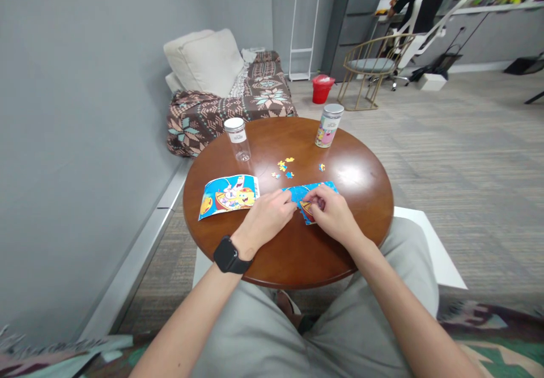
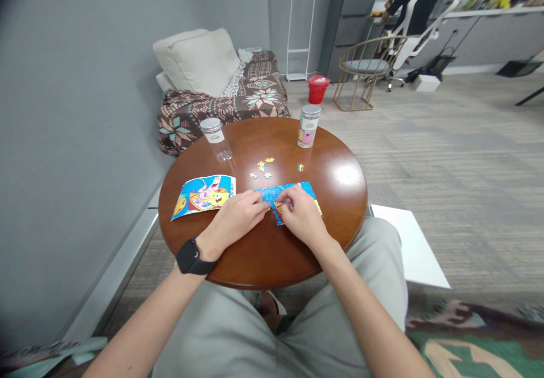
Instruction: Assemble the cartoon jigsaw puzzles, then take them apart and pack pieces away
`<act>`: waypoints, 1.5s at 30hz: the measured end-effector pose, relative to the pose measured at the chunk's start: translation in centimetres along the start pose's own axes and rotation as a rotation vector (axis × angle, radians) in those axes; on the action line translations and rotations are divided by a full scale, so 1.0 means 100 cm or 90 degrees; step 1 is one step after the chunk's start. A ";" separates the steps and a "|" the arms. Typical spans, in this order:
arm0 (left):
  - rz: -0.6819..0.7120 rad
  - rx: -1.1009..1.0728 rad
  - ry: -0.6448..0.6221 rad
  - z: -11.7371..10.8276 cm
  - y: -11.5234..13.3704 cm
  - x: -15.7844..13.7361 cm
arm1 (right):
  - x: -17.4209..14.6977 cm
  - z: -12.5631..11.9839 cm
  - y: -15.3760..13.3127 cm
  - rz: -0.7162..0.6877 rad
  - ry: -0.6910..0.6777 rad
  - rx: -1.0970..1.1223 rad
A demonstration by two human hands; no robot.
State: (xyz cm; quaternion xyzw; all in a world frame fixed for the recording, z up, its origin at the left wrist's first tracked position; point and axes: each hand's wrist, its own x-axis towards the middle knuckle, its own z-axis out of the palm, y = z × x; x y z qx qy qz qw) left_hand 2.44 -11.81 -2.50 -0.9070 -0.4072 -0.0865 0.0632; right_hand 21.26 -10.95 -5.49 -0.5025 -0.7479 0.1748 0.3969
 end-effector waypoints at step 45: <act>-0.032 -0.045 0.055 0.003 -0.002 -0.003 | 0.000 0.001 0.000 0.016 -0.006 0.005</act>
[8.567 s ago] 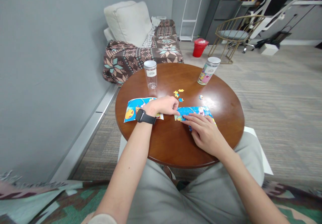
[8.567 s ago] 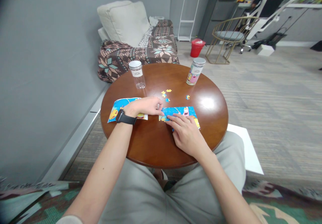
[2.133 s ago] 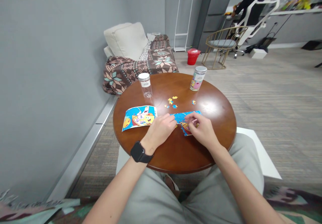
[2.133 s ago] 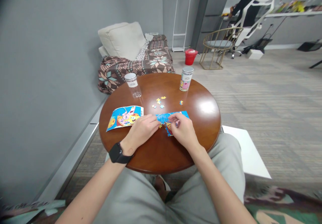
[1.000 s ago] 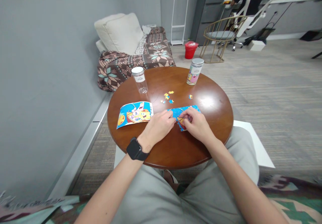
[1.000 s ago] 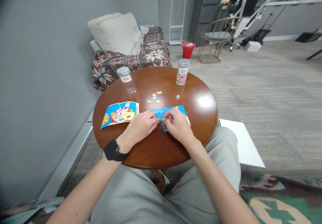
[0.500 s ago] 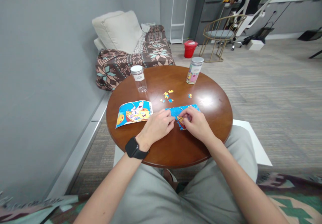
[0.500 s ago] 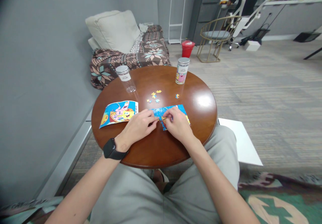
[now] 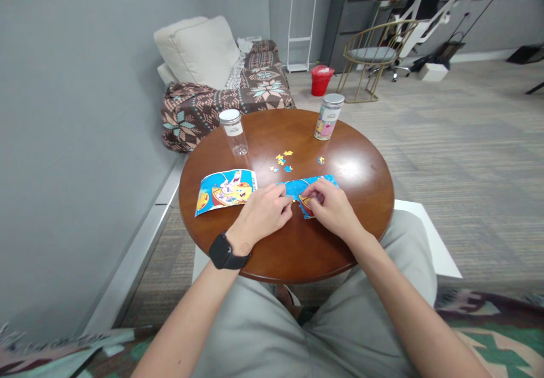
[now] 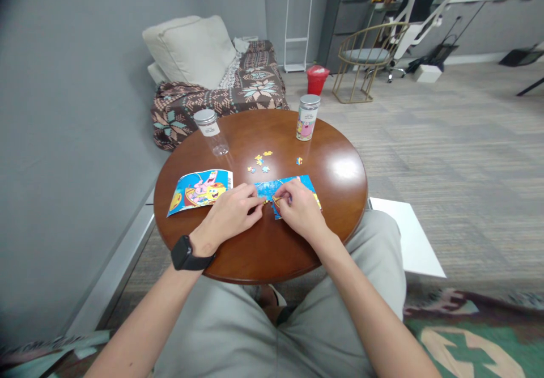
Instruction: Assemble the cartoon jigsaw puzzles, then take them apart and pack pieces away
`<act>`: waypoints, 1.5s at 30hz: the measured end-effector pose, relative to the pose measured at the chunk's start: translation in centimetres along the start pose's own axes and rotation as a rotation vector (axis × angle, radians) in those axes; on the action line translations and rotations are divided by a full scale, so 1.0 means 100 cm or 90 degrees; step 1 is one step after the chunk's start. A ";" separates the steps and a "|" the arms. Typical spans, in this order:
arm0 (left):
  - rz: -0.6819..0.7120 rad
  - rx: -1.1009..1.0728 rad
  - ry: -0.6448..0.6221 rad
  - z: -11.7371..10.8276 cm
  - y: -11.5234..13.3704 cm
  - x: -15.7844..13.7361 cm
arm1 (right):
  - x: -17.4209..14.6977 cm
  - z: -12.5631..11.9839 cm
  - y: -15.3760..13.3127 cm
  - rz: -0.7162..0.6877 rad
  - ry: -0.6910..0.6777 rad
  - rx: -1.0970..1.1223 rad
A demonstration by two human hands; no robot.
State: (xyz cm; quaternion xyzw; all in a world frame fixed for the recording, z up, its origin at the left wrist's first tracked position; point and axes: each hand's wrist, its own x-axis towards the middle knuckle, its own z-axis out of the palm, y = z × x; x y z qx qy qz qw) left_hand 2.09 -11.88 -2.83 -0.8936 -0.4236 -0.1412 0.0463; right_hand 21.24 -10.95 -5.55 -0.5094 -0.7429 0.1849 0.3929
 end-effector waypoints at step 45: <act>-0.006 -0.057 -0.011 -0.001 -0.004 -0.003 | -0.006 -0.002 -0.012 -0.109 -0.047 -0.148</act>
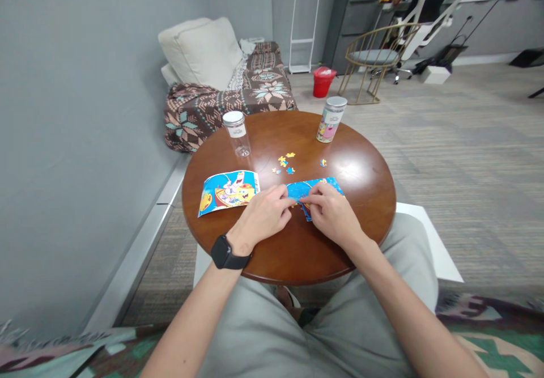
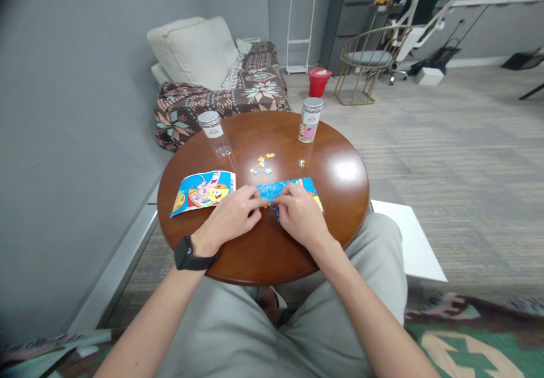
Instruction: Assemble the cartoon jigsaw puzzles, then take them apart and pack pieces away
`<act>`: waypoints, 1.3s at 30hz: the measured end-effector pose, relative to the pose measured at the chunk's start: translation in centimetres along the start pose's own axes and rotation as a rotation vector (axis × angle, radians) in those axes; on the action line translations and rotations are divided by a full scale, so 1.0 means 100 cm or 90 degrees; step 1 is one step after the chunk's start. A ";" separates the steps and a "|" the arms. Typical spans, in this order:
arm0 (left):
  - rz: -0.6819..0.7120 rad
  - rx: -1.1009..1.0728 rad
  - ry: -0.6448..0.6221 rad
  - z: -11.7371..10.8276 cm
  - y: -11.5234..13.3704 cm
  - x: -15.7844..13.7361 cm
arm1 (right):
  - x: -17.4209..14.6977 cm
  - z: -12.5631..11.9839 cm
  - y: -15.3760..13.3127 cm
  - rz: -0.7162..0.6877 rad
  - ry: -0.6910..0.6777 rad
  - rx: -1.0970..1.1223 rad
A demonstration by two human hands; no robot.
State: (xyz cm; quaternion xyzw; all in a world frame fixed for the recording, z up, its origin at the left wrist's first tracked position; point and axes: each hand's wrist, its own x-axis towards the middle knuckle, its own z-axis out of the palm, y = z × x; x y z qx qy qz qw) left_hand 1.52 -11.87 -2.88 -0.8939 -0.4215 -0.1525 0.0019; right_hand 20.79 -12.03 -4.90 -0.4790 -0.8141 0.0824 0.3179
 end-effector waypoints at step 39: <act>-0.053 -0.007 0.050 0.007 -0.003 -0.005 | 0.000 0.009 0.019 0.226 0.209 0.206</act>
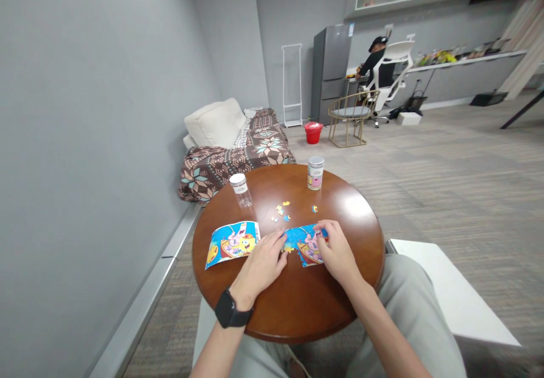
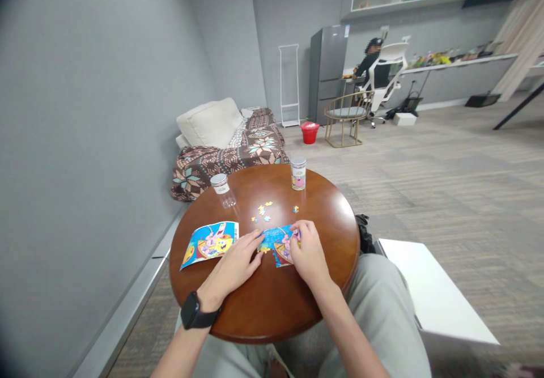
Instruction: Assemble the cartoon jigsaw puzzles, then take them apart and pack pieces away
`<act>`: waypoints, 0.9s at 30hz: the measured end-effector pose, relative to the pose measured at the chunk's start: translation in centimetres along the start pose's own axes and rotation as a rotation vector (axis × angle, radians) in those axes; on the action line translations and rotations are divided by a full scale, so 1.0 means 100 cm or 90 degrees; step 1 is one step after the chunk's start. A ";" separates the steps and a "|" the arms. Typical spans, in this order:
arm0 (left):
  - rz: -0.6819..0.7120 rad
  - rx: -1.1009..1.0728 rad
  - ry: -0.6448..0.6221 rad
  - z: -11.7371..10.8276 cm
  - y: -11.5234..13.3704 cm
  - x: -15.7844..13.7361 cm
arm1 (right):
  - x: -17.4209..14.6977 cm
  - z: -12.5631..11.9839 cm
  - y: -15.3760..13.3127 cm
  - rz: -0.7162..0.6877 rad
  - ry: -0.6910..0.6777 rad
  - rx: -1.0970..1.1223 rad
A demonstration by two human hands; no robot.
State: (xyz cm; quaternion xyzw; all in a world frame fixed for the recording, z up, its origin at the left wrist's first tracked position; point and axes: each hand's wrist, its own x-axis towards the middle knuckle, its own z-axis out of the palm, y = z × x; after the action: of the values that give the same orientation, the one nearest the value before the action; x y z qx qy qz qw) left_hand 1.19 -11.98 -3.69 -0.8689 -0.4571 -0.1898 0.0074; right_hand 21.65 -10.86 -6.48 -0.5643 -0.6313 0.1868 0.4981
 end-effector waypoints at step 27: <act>0.092 -0.063 0.005 -0.001 0.001 0.000 | 0.002 -0.014 -0.006 0.061 0.025 0.152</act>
State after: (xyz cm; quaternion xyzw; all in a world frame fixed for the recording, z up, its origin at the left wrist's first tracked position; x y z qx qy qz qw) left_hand 1.26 -12.06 -3.54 -0.8981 -0.3835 -0.2144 -0.0203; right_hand 22.51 -11.27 -5.33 -0.5340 -0.5673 0.2728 0.5645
